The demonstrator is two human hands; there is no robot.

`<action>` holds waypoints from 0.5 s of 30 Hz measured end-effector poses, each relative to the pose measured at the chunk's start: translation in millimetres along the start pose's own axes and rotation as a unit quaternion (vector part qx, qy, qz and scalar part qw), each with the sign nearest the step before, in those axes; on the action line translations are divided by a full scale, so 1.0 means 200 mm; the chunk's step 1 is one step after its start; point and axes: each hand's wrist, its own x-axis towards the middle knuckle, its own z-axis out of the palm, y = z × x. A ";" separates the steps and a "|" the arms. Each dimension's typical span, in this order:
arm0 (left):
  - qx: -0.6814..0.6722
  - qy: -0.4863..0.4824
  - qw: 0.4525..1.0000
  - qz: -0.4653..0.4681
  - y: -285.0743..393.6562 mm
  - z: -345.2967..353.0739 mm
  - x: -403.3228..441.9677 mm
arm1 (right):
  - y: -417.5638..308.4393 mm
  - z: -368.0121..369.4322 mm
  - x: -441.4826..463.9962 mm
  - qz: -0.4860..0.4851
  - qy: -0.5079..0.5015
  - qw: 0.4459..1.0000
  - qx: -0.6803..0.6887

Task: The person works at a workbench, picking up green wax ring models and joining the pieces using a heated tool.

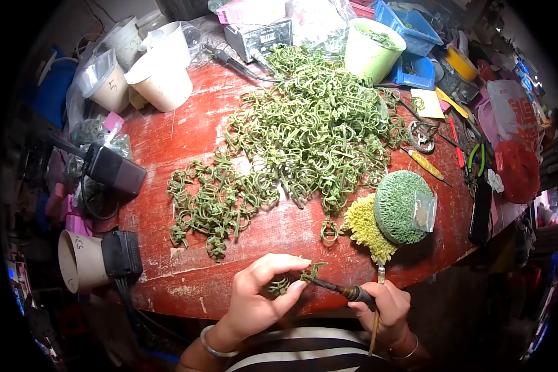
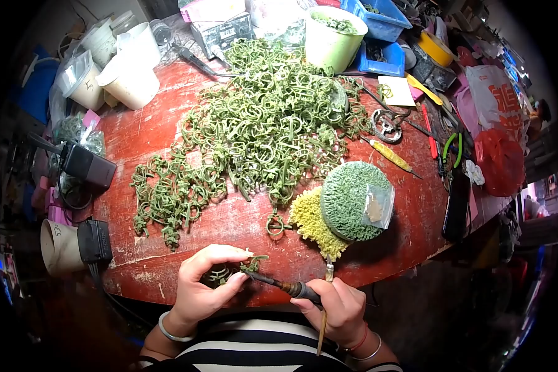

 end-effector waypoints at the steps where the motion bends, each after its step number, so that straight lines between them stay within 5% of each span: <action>1: 0.005 0.002 1.000 0.011 -0.01 0.00 0.00 | 0.00 0.00 0.00 0.000 0.003 1.000 0.000; 15: -0.015 0.010 1.000 0.015 -0.02 0.00 0.00 | 0.02 0.00 -0.03 0.005 0.024 0.999 0.035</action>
